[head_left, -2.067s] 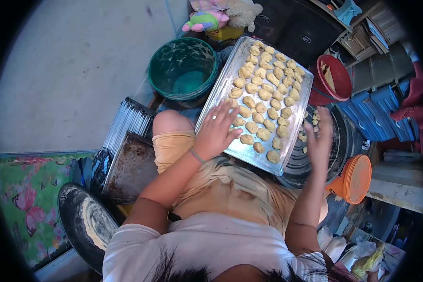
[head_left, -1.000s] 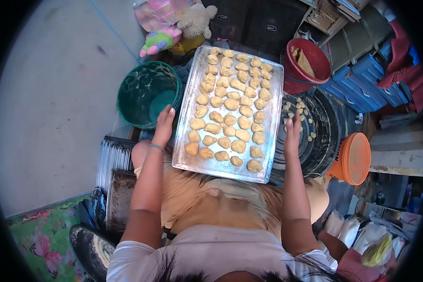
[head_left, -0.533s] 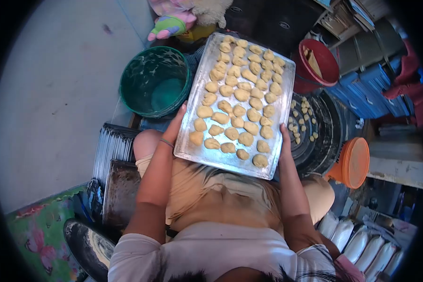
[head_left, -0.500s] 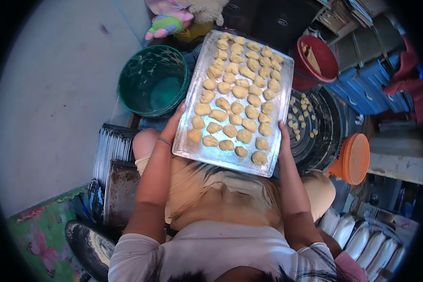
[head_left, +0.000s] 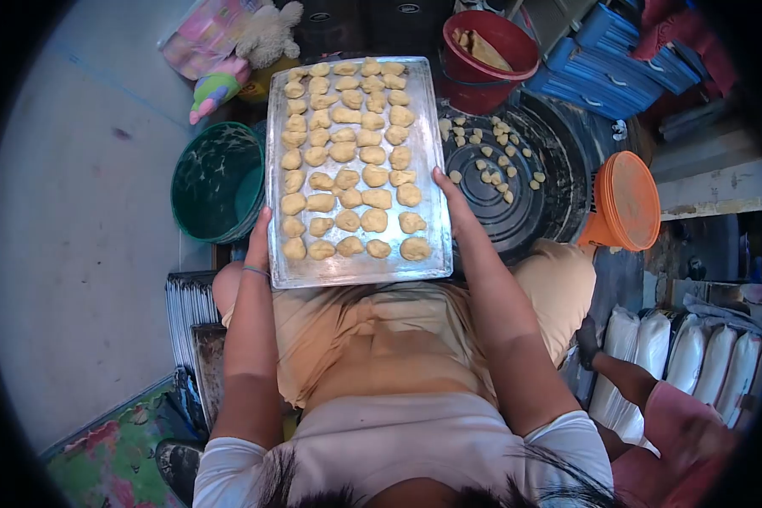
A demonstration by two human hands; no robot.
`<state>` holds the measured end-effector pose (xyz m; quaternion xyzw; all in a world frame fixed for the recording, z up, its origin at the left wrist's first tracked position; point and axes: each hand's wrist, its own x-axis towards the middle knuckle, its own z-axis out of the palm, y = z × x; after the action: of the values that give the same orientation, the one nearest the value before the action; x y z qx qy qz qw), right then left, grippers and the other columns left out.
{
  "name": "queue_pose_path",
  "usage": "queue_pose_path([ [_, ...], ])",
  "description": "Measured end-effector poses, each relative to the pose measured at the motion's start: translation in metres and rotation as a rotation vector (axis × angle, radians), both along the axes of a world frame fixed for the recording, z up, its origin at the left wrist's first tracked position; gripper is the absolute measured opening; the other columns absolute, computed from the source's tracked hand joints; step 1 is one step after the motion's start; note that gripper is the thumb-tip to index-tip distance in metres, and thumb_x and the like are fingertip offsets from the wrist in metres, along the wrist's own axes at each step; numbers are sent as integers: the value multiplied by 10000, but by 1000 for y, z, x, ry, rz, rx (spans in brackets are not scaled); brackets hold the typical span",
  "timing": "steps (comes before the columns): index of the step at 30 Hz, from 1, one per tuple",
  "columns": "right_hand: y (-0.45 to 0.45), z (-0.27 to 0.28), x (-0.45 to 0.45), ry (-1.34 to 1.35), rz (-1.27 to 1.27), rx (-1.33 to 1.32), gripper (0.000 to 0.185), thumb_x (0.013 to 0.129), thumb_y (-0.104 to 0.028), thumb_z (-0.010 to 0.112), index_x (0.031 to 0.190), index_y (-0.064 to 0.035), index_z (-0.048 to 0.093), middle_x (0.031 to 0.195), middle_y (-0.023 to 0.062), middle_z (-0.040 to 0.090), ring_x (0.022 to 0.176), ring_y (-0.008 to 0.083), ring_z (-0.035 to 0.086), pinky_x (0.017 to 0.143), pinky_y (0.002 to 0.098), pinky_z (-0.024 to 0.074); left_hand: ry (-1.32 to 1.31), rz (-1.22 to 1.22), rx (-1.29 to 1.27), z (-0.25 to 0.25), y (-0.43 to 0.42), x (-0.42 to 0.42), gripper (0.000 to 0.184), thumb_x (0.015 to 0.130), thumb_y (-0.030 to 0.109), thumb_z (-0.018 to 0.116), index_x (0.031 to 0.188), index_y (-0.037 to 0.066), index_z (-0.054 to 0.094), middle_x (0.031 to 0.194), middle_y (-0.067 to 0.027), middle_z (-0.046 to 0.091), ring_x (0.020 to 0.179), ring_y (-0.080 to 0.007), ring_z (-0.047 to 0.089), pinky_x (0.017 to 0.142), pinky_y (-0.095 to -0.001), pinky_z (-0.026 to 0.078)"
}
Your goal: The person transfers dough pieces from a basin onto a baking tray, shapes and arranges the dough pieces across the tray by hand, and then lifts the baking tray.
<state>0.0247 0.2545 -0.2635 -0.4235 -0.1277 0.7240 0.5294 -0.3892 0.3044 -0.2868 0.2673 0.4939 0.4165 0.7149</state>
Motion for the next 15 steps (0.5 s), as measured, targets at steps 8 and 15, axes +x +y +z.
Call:
queue_pose_path([
  [8,10,-22,11,59,105,-20,823,878,-615,651,1446,-51,461,1392,155,572,1220,281,587,1028,411,470,122,-246,-69,55,22,3,762,914,572,602,1465,69,449,1413,-123,558,1240,-255,571,1060,-393,444],
  [15,62,-1,25,9,-18,36,920,891,-756,489,1492,-63,409,1437,162,537,1283,282,556,1061,434,461,80,-131,-69,40,62,18,823,908,647,583,1474,67,436,1408,-119,558,1258,-244,552,1072,-389,433],
])
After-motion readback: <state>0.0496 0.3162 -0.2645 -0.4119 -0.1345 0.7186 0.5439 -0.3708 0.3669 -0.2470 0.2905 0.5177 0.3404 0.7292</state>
